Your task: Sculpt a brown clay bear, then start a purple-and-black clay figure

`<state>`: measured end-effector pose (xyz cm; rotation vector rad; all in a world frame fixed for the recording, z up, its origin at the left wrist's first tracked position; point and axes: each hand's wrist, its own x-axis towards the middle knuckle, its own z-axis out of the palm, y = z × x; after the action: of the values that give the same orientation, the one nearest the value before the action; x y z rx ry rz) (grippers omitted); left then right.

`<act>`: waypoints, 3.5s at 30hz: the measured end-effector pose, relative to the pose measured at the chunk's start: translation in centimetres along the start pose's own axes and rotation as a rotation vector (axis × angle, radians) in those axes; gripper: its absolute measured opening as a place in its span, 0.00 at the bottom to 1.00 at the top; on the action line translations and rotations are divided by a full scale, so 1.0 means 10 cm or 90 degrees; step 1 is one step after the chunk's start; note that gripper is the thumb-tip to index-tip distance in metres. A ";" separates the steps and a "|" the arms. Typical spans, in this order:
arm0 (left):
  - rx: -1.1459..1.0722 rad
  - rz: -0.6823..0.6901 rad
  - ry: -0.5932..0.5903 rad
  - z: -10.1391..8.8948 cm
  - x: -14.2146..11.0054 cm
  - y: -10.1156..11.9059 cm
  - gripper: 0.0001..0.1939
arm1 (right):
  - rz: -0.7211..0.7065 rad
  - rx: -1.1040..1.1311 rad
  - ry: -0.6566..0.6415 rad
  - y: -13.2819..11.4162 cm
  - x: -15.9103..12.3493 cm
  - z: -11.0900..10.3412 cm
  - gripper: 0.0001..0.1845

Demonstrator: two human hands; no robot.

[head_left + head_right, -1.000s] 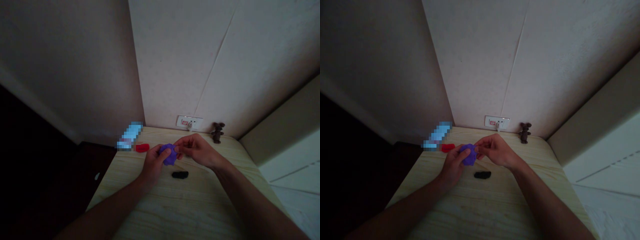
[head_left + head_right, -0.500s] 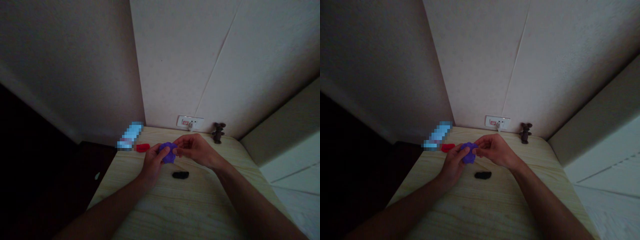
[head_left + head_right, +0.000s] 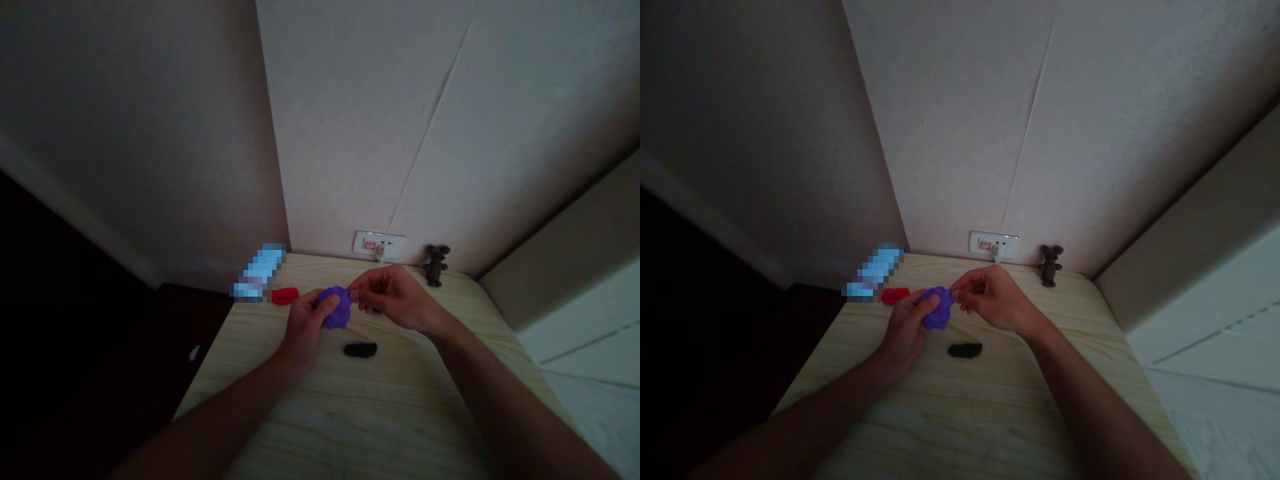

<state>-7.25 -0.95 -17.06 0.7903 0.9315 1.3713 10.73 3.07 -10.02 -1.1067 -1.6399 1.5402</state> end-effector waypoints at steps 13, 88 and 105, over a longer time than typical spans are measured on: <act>0.009 0.007 0.018 -0.02 0.01 -0.02 0.17 | -0.047 -0.031 0.045 0.01 0.00 -0.03 0.18; -0.010 0.065 0.089 0.17 0.20 0.44 0.13 | -0.190 -0.011 0.248 -0.25 -0.13 -0.06 0.16; -0.374 -0.170 0.002 1.17 0.01 0.88 0.26 | -0.528 -0.425 0.407 -0.21 -0.20 0.21 0.07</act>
<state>-0.66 0.45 -4.03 0.2074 0.5600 1.3102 9.46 0.40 -8.04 -0.8858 -1.8046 0.0796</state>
